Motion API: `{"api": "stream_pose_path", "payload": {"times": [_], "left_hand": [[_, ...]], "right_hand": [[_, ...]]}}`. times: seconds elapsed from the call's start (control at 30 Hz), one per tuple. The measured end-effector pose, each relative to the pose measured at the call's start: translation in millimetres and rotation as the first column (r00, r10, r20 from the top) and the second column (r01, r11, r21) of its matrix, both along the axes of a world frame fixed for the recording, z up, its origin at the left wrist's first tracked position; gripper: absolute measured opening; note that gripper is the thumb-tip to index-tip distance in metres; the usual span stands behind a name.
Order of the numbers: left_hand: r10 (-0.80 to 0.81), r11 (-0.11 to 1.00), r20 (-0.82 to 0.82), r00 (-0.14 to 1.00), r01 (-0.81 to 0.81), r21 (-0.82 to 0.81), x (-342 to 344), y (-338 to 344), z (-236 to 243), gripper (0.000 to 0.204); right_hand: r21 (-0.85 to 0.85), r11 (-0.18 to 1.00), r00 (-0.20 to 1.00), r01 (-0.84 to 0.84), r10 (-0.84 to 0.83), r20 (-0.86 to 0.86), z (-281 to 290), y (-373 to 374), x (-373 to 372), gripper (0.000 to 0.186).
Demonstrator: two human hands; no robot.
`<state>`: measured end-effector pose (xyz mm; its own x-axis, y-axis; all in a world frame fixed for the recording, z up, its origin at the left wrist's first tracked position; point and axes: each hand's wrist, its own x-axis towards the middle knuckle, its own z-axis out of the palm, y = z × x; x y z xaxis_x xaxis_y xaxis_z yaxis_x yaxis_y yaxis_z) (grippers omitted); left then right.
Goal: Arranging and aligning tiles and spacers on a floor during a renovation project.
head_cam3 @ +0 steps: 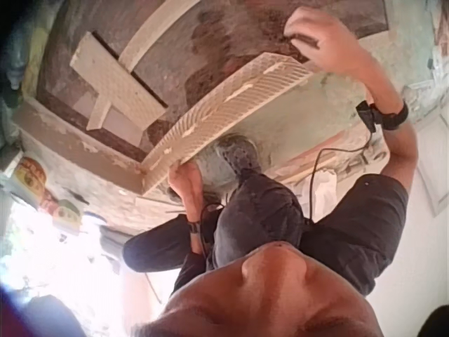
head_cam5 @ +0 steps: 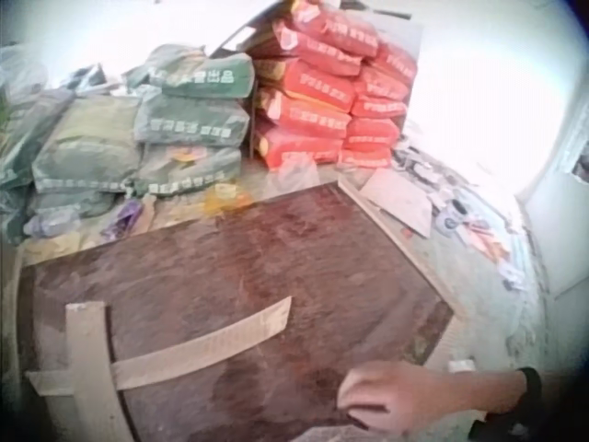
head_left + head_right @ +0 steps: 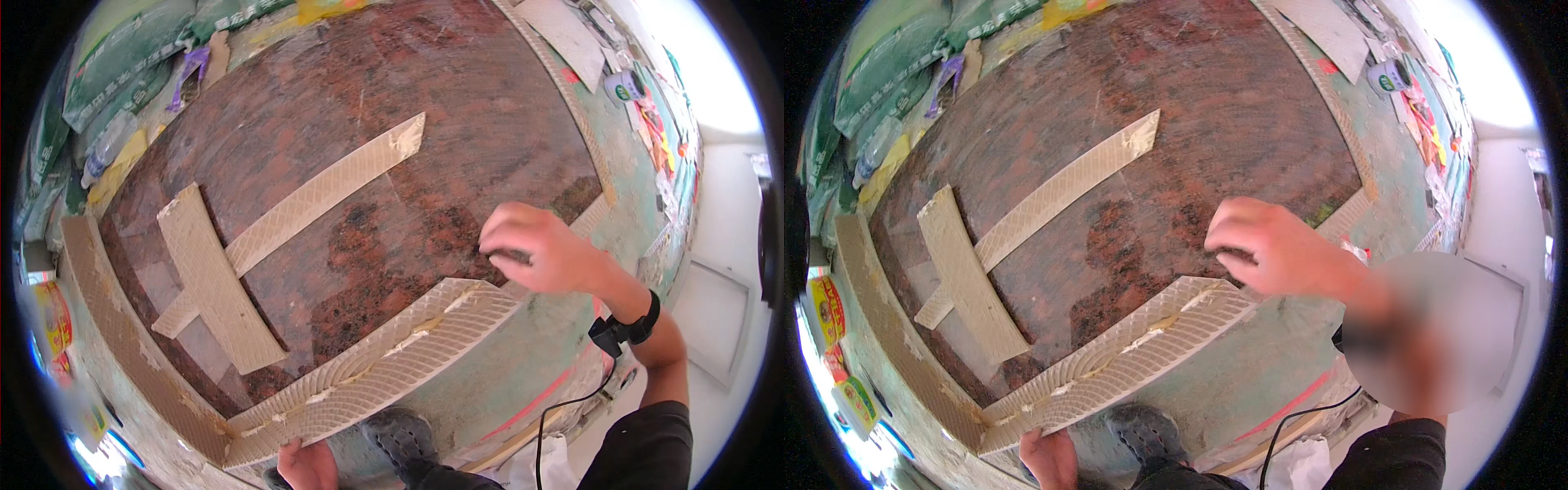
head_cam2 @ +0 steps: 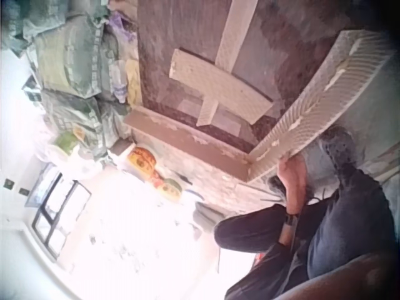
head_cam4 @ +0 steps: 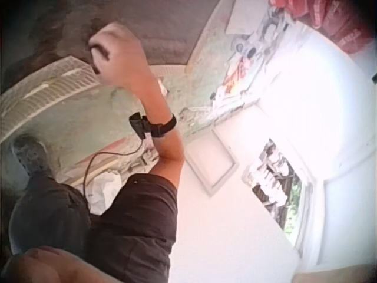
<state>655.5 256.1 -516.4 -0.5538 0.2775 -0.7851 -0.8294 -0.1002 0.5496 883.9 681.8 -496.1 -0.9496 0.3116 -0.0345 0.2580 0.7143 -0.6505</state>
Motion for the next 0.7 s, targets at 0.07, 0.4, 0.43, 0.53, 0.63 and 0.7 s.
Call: {"api": "stream_pose_path", "payload": {"times": [0.07,0.4,0.43,0.53,0.63,0.7], "left_hand": [[0.006,0.96,0.171,0.985,-0.053,0.274,-6.8,-16.7,-0.3,0.041],[0.026,0.998,0.084,0.996,-0.021,-0.053,1.5,17.1,15.5,0.057],[-0.001,0.999,0.08,0.997,0.005,-0.051,1.5,19.5,14.6,0.057],[-0.127,0.961,0.056,0.99,0.109,0.255,-7.2,-4.6,0.3,0.049],[-0.068,0.987,0.12,0.99,0.05,0.151,-20.9,-37.3,-15.3,0.042],[-0.103,0.99,0.075,0.992,0.095,0.1,-22.4,-37.3,-15.9,0.039]], "right_hand": [[-0.063,0.915,0.916,0.4,-0.4,0.004,4.0,-2.5,14.8,0.017],[-0.009,0.716,0.715,0.698,-0.697,0.052,-58.4,-71.9,119.5,0.018],[-0.01,0.698,0.697,0.716,-0.715,0.047,-60.7,-77.2,119.3,0.018],[0.023,0.798,0.798,0.603,-0.603,-0.006,-67.8,-82.5,104.1,0.022],[0.05,0.877,0.879,0.477,-0.476,-0.044,-69.4,-72.0,95.9,0.025],[0.04,0.926,0.926,0.376,-0.375,-0.036,-72.3,-64.6,92.2,0.021]]}}
